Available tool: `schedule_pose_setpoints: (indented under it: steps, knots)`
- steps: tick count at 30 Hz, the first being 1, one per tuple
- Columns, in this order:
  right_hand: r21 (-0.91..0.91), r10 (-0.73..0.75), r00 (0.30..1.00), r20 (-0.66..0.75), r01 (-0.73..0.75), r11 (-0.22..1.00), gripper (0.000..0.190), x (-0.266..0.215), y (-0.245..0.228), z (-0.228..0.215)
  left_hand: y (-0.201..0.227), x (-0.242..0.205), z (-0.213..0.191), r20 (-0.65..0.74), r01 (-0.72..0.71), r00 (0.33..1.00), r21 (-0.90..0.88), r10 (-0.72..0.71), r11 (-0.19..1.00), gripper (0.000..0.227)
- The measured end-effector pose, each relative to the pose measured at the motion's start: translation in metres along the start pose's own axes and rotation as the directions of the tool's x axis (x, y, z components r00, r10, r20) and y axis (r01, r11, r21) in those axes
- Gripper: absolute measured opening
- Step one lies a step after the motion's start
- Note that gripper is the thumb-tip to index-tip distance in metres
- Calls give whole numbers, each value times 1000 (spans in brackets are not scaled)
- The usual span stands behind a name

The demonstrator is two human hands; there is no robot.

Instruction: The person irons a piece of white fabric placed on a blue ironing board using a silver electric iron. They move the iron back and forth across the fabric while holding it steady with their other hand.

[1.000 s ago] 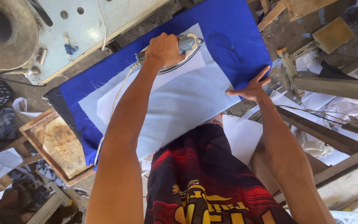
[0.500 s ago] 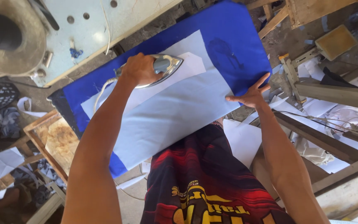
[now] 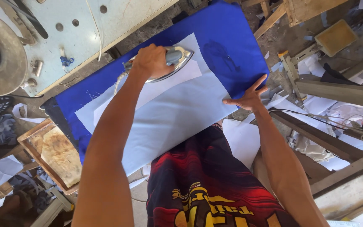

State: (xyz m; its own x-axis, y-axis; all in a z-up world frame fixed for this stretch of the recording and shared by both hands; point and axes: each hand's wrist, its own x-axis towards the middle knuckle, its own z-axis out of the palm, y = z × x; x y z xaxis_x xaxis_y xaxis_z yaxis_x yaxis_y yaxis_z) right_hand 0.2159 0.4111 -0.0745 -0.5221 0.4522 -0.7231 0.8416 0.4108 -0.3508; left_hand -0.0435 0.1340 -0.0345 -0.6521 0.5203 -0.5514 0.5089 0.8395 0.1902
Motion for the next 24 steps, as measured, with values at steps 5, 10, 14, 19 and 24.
schedule_pose_setpoints:
  steps: [5,10,14,19,24]
  knots:
    - [-65,-32,999,-9,31,997,187,18,18,7,20,18,-4,-70,-11,998,-29,9,1000,59]
    - [-4,108,994,25,-108,994,184,26,18,11,32,17,13,-113,-15,994,-74,7,997,52]
    - [11,20,1000,-20,-19,1000,183,30,33,17,46,-17,6,-24,-66,998,-70,64,995,53]
    - [-34,-51,998,-43,50,998,188,30,33,19,45,-48,20,36,-103,994,-78,106,992,56]
    - [-18,-39,999,-9,39,999,187,26,27,13,41,-55,30,118,-119,986,-32,122,992,52]
